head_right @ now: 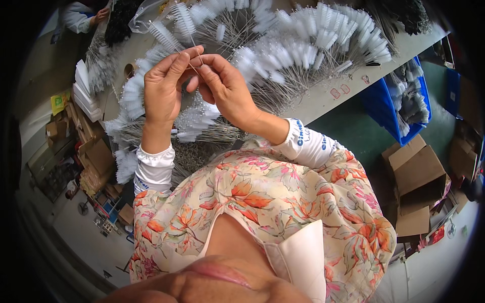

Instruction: Manually assembling white nylon bottle brushes by attaching them to metal rings.

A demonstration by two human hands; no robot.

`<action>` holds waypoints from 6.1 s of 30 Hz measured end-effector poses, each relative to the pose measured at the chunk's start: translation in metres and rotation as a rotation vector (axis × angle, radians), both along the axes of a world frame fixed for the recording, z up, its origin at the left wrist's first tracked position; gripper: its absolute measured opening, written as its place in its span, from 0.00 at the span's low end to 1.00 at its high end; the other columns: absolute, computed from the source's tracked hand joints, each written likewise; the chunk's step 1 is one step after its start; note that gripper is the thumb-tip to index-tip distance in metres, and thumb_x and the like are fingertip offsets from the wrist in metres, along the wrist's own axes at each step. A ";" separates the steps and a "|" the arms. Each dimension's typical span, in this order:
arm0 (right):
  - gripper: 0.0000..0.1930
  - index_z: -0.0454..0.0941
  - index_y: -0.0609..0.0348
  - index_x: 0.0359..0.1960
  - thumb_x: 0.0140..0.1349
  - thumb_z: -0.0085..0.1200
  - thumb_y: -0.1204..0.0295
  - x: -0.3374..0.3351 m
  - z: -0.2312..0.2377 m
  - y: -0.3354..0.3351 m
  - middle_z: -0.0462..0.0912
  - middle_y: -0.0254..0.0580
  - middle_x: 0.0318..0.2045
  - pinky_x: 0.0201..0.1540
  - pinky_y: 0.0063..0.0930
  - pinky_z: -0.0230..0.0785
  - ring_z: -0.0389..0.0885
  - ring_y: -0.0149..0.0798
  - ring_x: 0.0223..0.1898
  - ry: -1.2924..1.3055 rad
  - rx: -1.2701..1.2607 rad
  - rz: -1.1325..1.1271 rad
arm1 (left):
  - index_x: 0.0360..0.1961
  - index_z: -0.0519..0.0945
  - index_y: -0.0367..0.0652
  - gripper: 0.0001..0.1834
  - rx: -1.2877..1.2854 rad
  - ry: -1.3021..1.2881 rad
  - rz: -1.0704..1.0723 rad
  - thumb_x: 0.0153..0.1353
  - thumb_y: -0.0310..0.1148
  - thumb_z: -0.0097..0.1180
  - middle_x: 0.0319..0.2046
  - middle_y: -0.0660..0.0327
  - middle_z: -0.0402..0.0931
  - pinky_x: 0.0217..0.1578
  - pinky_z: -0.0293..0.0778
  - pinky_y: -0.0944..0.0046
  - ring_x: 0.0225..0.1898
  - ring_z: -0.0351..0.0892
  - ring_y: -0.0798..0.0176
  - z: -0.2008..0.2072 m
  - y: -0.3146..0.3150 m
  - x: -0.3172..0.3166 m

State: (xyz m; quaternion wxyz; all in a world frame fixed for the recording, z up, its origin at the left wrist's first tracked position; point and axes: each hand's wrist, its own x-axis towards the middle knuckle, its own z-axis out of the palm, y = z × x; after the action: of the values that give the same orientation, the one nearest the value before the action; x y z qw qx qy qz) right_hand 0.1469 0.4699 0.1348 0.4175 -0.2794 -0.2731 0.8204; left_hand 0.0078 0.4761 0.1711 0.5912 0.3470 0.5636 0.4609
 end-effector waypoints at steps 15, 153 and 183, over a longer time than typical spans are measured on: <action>0.10 0.71 0.62 0.42 0.68 0.39 0.69 0.032 -0.014 0.002 0.75 0.41 0.40 0.48 0.35 0.74 0.75 0.33 0.44 0.219 -0.207 0.001 | 0.41 0.78 0.35 0.14 0.010 0.070 -0.146 0.65 0.35 0.46 0.39 0.56 0.79 0.38 0.75 0.71 0.36 0.77 0.69 -0.009 0.000 0.002; 0.07 0.80 0.60 0.30 0.52 0.62 0.71 0.094 0.006 0.077 0.79 0.28 0.24 0.20 0.10 0.56 0.69 0.16 0.20 -0.077 -0.165 -0.336 | 0.39 0.73 0.42 0.08 -0.236 -0.243 0.043 0.65 0.34 0.47 0.27 0.64 0.72 0.20 0.69 0.70 0.21 0.67 0.73 -0.011 0.012 -0.004; 0.09 0.81 0.61 0.28 0.48 0.64 0.70 0.117 -0.003 0.078 0.81 0.32 0.25 0.19 0.14 0.57 0.69 0.19 0.20 -0.296 -0.161 -0.026 | 0.41 0.72 0.40 0.09 -0.261 -0.283 -0.084 0.65 0.33 0.46 0.29 0.63 0.72 0.22 0.71 0.69 0.22 0.69 0.73 -0.005 0.019 0.019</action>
State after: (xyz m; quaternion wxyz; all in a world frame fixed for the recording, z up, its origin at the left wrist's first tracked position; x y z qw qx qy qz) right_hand 0.2634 0.5478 0.1318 0.3594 -0.4332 -0.2614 0.7841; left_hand 0.0266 0.4950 0.1657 0.7232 0.2223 0.5149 0.4031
